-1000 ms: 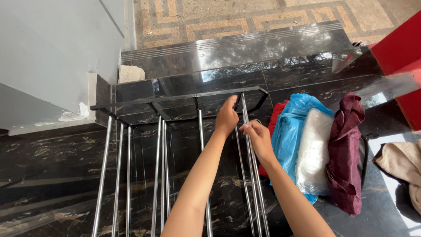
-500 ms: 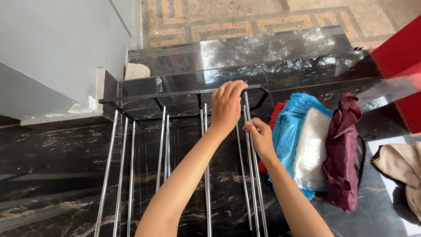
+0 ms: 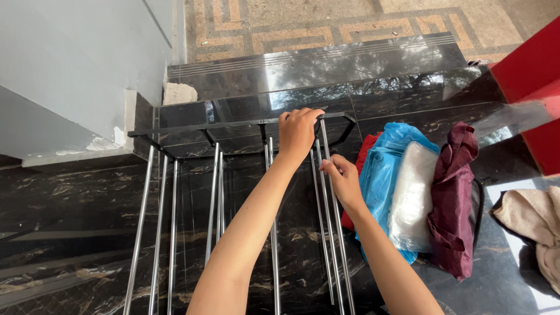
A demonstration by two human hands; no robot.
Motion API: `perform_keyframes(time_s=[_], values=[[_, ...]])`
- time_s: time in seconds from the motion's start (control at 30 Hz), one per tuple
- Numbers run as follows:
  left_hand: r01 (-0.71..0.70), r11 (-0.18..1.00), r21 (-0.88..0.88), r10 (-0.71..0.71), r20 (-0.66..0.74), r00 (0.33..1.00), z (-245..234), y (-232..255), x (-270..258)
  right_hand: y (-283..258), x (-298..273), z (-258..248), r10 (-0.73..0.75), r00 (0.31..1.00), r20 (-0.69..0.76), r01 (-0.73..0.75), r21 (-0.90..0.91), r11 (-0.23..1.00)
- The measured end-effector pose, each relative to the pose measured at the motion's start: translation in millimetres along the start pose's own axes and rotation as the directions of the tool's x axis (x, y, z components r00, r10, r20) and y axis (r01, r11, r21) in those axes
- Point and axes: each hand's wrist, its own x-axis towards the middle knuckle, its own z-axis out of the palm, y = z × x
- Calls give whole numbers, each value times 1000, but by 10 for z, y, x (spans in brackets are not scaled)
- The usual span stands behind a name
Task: The person assembles a metal rack by inserting vertical metal rods into a black plastic base and then attaching a black metal frame on top. The person handles the rods and frame by hand, aligning and securing them into place.
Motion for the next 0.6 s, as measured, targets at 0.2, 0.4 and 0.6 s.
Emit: perform_keyframes(time_s=[0.2,0.4,0.6], values=[[11,1000,1,-11,-1,1000,5,0,-1,-16,-7,9,23,1000,3,-23,-22,999],[10,1000,-10,-10,0,1000,17,-16,-6,6,-2,12,-33,999,1,33,8,999],[-3,1000,-29,3,-12,1000,20,-18,-4,28,-1,12,21,1000,-20,-20,23,1000]])
